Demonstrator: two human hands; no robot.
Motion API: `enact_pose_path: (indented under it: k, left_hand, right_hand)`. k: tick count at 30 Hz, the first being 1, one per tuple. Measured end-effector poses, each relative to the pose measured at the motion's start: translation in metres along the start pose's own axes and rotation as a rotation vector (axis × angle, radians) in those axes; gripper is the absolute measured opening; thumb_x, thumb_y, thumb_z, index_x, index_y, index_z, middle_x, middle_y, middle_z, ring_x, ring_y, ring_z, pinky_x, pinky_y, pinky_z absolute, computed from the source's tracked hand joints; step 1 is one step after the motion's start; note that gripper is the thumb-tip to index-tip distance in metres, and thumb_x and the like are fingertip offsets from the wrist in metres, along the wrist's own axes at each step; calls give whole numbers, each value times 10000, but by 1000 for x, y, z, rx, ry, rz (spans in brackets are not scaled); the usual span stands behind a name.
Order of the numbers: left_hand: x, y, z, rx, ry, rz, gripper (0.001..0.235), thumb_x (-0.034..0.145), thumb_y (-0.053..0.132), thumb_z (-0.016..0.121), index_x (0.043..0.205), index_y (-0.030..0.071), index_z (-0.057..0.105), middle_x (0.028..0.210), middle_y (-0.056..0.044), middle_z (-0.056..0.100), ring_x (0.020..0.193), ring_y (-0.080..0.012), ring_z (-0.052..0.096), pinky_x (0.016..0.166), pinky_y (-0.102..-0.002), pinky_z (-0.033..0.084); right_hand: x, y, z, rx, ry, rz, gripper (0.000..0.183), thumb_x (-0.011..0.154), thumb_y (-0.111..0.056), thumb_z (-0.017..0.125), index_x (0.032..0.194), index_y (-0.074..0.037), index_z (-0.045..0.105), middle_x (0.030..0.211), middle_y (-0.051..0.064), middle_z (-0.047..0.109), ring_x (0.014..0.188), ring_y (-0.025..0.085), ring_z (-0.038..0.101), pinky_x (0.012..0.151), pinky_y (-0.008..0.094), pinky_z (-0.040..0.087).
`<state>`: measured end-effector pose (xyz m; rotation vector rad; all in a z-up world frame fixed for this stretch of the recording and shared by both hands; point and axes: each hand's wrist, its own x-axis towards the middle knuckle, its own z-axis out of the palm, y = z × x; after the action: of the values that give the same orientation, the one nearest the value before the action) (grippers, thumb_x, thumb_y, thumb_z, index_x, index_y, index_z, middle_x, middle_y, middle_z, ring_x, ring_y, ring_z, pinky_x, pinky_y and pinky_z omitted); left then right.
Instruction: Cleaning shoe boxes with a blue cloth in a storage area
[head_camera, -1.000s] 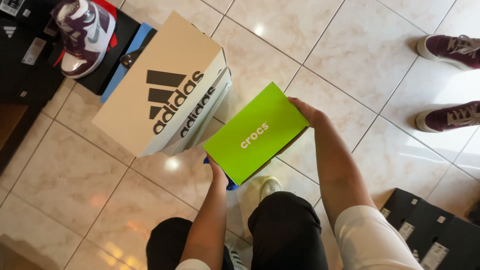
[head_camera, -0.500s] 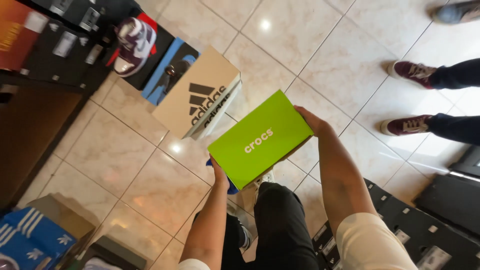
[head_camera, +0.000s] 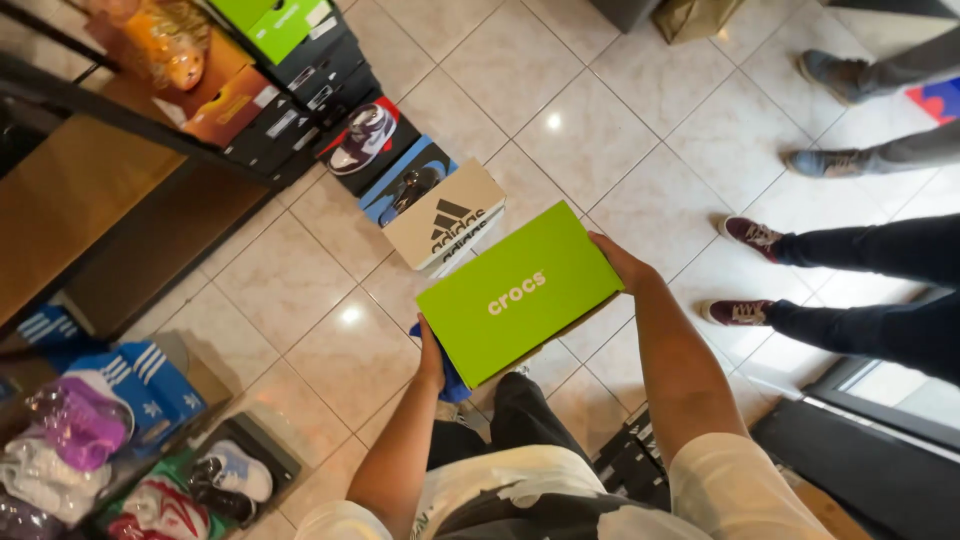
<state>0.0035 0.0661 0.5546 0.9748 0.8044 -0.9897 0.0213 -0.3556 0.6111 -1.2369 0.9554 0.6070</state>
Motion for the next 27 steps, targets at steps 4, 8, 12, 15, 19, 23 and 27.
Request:
enact_pose_path:
  k: [4,8,12,15,19,23,27]
  left_hand:
    - [-94,31,35,-58,38,90,1195,778,985,374,1641,185,171,1642,-188,306,1445,-342,421,1178,-441,405]
    - [-165,59,36,-68,84,135,1257,739,1000,371,1645,161,136,1645,-196,291,1465,-367,384,1193,-476,375]
    - [-221,73,23,-50,113,150,1236,776,849,595,1650,135,91,1663,-229,226,1498,-418,318,1234,-521,285]
    - [-211,70,-27,-128,146,249,1197,799,764,694,1641,134,121,1639,-231,271,1472,-429,345,1205,-548,312]
    - [-216,75,-93,-189,201,335,1198,794,773,709,1636,137,141,1627,-245,279,1463,-444,348,1189,-582,327]
    - [-266,112,-132,-291,235,401,1177,817,753,684,1634,127,115,1632,-239,273,1476,-431,328,1193,-590,309]
    - [-300,160,-187,-298,266,438,1209,812,796,647,1630,108,84,1639,-249,252,1493,-425,309,1209,-577,296]
  right_hand:
    - [-43,-50,35,-41,-32,-27,1007,891,-733,651,1560,-27,386,1575,272,387,1454,446,367,1205,572,266]
    - [-41,-96,75,-150,-121,-47,986,903,-757,636,1551,-52,401,1563,250,403,1447,422,386,1213,565,263]
    - [-40,-142,138,-284,-200,-71,999,905,-777,593,1546,-36,398,1542,266,414,1428,442,400,1203,585,261]
    - [-49,-170,194,-384,-254,-83,988,909,-776,584,1544,-43,395,1530,266,421,1421,433,413,1195,599,268]
    - [-78,-205,291,-489,-300,-124,1044,875,-796,587,1552,-29,376,1560,273,393,1440,445,391,1196,622,255]
    - [-57,-228,386,-566,-362,-173,977,886,-786,589,1494,-33,454,1468,250,493,1334,428,496,1155,600,323]
    - [-88,-251,480,-645,-388,-175,875,890,-776,588,1385,-54,579,1267,195,656,1121,363,670,1056,548,464]
